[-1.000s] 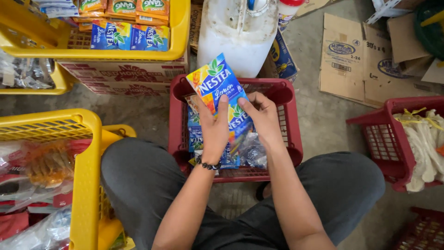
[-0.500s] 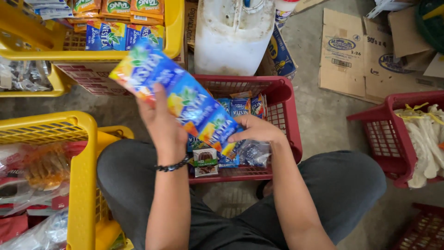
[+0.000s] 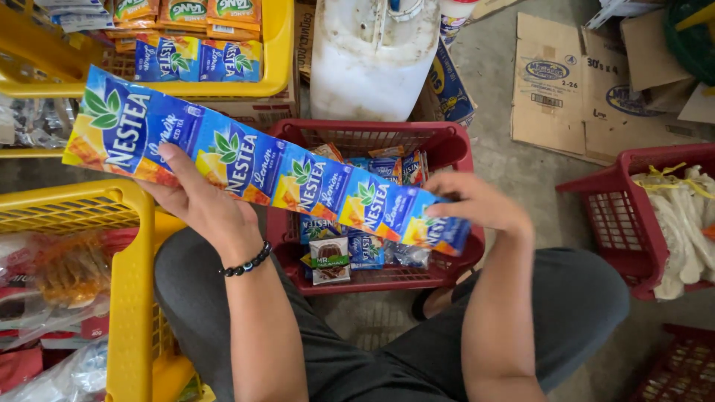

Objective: The person organizes drink packets by taking them from a red crate and placing them into yellow plastic baskets.

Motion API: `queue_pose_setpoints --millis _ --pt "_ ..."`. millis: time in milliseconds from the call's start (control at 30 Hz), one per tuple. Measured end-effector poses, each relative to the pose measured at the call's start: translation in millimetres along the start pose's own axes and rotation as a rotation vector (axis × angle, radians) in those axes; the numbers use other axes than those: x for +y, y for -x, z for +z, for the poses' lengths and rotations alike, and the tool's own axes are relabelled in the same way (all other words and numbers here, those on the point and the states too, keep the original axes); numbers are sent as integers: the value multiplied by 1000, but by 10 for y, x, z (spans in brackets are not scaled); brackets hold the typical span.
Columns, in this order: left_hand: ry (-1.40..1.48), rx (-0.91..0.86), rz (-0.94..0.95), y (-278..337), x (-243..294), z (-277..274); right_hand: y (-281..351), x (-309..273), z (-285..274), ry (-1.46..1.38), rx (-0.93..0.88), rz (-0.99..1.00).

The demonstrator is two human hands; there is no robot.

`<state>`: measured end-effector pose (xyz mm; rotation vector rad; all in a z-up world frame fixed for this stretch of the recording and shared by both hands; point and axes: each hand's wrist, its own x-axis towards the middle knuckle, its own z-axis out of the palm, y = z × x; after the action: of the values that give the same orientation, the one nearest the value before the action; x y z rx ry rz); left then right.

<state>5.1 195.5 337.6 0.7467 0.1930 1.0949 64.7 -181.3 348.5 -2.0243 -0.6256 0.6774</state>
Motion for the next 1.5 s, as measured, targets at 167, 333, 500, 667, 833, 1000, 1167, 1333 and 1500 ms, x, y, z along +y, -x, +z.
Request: queue_pose_setpoints --millis 167,333,500,667,833,1000,1167,1333,1500 --pt "-57 -34 42 108 -179 49 401 -428 -78 -236 141 -164" --pt "26 -36 -345 395 -326 252 467 -469 130 -589 340 -488" --pt "-35 -239 -635 848 -340 438 131 -762 413 -736 479 -617" --pt "-172 -422 -754 1260 -601 416 -152 -852 541 -779 698 -619" --pt "114 -369 -925 1350 -526 492 -373 -807 609 -508 834 -509" --pt "36 -483 -781 1361 -484 504 -445 -899 695 -284 856 -353" --pt "-82 -446 -691 1253 -473 509 -490 -880 670 -198 827 -446" --pt "-10 -379 -703 984 -341 511 -602 -497 750 -673 285 -158" --pt "-279 -525 -530 871 -328 438 -658 -731 918 -480 560 -306"
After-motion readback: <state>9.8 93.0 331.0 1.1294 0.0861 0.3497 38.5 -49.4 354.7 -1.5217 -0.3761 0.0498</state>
